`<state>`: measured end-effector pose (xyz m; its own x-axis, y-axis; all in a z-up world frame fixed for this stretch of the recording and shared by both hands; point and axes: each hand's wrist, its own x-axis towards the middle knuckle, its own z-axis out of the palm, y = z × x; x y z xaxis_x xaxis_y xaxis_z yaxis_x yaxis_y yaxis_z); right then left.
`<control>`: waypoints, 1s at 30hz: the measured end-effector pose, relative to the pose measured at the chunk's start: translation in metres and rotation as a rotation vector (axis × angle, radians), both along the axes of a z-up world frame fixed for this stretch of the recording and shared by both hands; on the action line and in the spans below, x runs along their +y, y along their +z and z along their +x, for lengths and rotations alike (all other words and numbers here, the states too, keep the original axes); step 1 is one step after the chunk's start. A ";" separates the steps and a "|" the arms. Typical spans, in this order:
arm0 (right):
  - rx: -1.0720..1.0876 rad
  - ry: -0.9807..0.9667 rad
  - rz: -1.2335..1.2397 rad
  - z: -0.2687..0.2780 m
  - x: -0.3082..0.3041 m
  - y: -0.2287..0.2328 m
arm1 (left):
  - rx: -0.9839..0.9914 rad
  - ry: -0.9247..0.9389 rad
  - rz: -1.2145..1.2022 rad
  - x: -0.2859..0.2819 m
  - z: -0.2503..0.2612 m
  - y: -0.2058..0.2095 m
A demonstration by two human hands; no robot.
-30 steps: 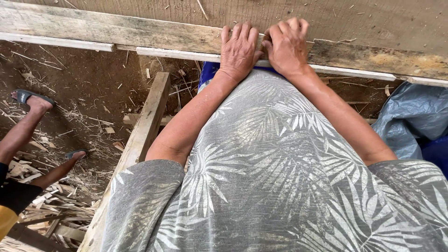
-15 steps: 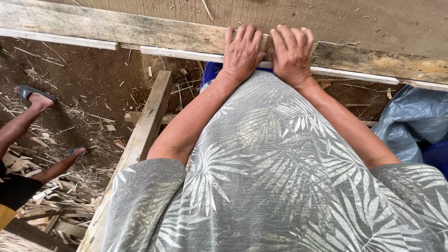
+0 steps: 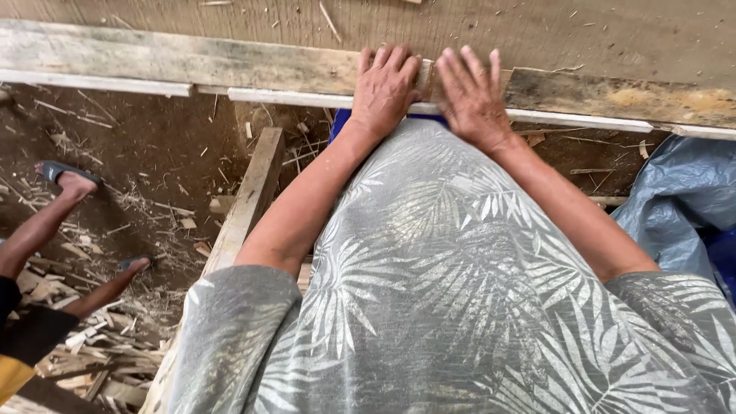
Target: Applying adhesive and edge banding tape to the edges of wooden boards and trimming the excess with a knife.
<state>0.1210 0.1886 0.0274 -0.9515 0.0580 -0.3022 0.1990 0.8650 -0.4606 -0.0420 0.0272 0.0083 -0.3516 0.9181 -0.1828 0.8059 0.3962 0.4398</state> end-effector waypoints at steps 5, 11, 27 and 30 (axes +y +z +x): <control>0.163 0.049 0.043 0.009 -0.013 -0.001 | -0.009 -0.007 -0.026 0.000 0.000 0.002; 0.324 -0.039 0.029 -0.007 -0.017 0.014 | 0.028 -0.008 0.000 0.002 0.000 0.003; 0.197 -0.295 0.134 0.002 -0.007 -0.012 | 0.138 0.017 -0.098 0.013 0.006 0.001; -0.087 -0.373 0.161 -0.012 -0.012 -0.010 | 0.154 0.044 -0.091 0.016 0.008 -0.001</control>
<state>0.1087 0.1769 0.0175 -0.8275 0.4471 -0.3396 0.5448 0.7856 -0.2932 -0.0341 0.0433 0.0075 -0.4213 0.8833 -0.2055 0.8420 0.4652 0.2732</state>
